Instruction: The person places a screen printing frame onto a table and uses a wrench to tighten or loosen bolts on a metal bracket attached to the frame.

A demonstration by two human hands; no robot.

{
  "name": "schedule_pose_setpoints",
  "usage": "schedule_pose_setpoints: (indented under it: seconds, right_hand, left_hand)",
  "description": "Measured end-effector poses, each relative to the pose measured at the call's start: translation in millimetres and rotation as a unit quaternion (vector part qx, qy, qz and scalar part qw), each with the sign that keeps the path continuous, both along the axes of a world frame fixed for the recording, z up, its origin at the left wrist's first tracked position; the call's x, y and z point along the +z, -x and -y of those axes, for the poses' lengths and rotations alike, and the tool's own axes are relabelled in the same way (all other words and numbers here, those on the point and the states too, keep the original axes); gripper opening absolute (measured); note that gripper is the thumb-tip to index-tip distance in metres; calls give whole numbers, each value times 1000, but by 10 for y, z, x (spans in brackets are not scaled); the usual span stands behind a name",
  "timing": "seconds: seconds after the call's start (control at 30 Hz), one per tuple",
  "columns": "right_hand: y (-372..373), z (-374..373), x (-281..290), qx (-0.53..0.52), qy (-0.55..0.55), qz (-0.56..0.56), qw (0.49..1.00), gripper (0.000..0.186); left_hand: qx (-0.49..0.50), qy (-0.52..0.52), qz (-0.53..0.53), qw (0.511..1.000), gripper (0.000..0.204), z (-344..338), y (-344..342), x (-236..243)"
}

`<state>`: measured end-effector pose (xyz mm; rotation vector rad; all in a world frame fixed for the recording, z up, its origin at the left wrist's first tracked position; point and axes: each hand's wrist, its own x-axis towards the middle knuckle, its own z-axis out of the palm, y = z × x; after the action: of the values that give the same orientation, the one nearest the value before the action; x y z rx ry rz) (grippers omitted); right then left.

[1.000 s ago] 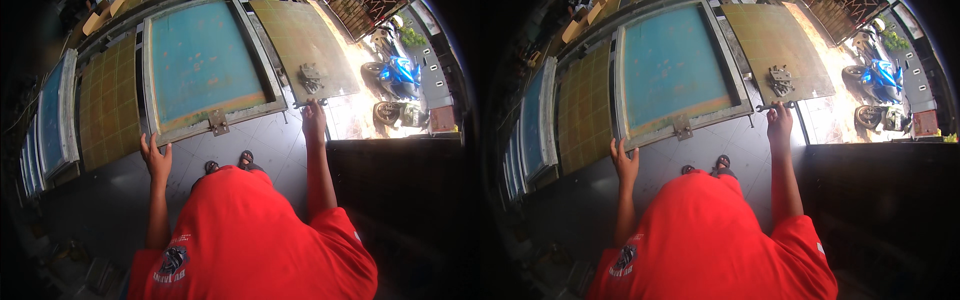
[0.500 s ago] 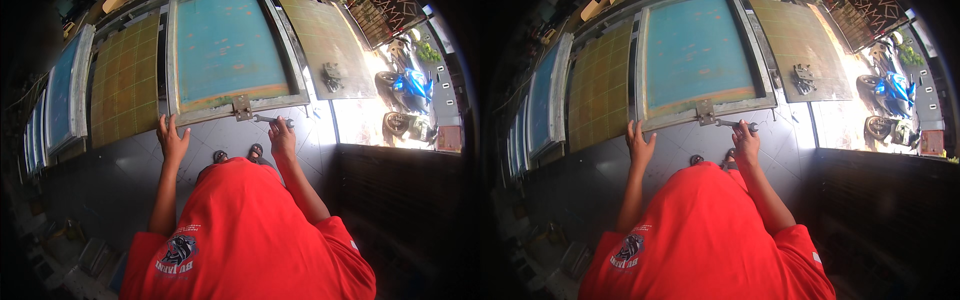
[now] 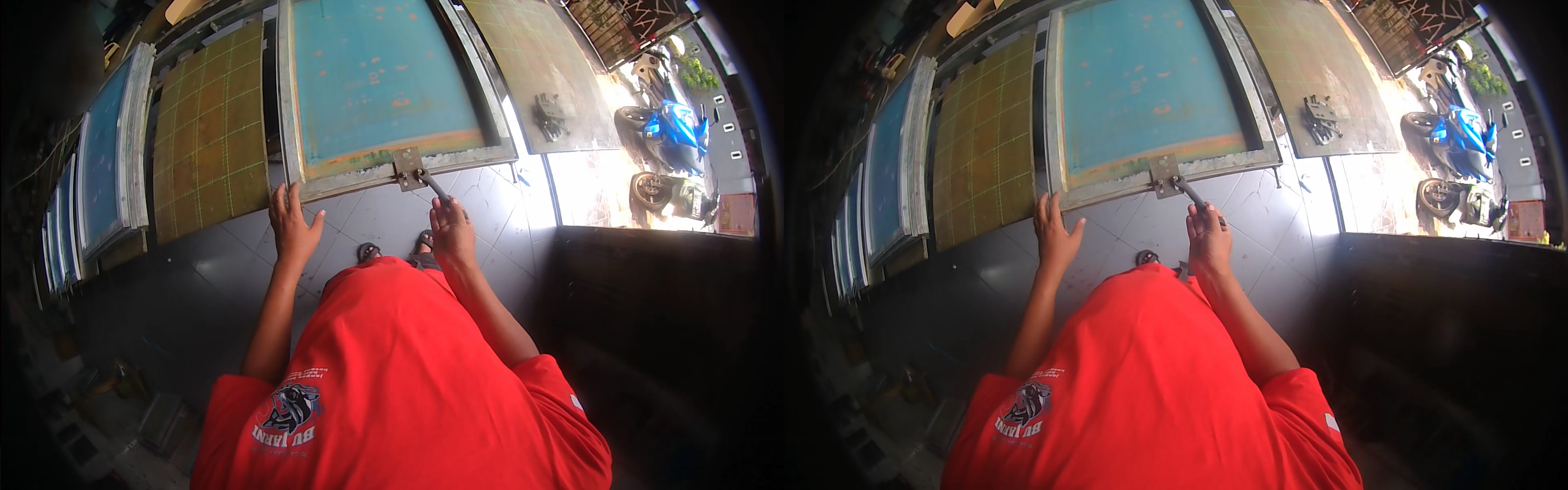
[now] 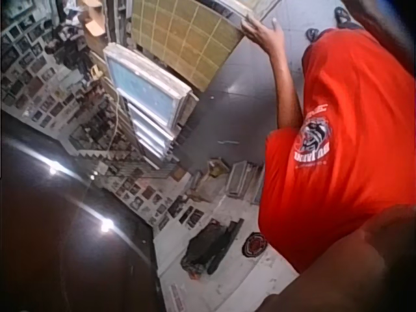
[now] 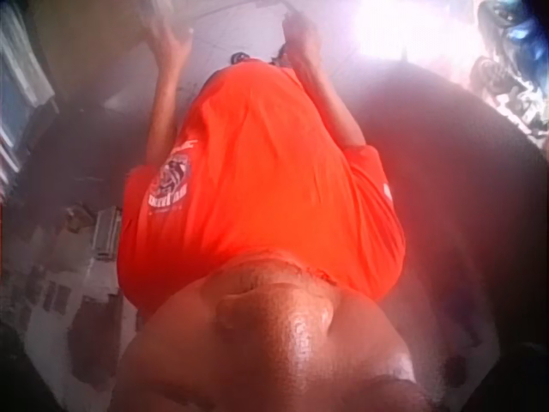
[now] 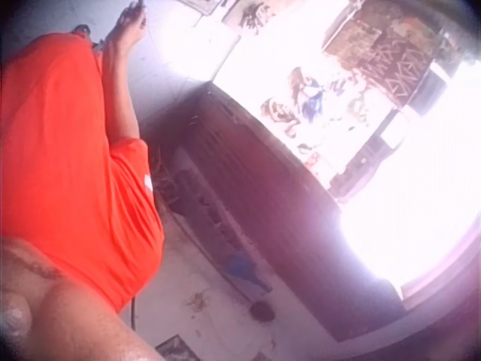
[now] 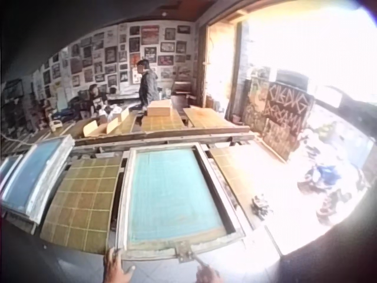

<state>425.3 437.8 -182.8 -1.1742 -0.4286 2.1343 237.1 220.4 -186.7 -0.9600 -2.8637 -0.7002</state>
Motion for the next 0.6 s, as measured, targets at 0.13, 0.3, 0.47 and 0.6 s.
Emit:
schedule_pose_setpoints:
  seconds: [0.13,0.3,0.47,0.6]
  right_hand:
    - [-43,36,114,67,-10,106,992,24]
    - [-159,-310,29,185,-36,120,975,23]
    - [-116,-527,119,230,-104,154,955,19]
    - [-119,-705,155,300,-183,227,908,17]
  left_hand:
    - [-15,2,-1,1000,74,7,33,-28]
    - [-20,-22,-4,1000,72,-14,68,-68]
    - [-16,-20,-32,999,74,-68,61,-66]
    - [-38,24,-75,996,77,-207,43,85]
